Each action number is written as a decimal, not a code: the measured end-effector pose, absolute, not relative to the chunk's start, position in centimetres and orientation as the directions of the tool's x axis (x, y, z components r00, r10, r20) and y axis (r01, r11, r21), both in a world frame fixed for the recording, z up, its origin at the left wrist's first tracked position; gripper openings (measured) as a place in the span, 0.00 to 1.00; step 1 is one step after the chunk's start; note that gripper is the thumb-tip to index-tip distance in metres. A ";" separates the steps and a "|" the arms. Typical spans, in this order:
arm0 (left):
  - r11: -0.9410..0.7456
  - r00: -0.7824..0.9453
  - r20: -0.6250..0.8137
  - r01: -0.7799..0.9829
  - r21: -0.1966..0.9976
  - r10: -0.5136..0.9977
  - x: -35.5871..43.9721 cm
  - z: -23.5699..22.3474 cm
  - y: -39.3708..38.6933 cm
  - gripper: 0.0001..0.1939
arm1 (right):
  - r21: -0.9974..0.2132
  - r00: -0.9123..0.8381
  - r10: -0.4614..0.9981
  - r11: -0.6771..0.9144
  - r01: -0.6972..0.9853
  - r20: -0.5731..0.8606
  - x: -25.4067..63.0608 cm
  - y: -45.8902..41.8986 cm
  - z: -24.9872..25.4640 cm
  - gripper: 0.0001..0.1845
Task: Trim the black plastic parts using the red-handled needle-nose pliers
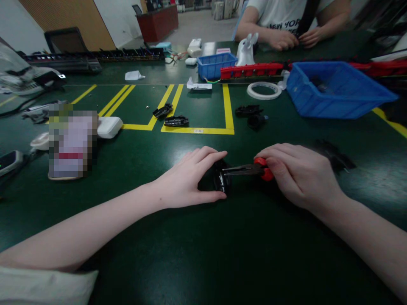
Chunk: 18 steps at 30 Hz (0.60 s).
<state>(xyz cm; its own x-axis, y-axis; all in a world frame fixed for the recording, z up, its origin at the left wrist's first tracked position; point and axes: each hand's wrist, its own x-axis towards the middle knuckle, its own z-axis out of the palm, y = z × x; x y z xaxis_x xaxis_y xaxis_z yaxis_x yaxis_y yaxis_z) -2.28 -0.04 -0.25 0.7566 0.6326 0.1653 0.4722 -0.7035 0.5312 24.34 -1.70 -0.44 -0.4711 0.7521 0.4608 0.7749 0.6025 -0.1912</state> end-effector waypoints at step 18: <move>-0.650 0.758 0.195 0.361 0.669 0.622 -2.9 -0.3 -0.2 0.37 | 0.119 -0.581 0.645 0.612 0.782 0.496 24.3 -1.9 -0.3 0.15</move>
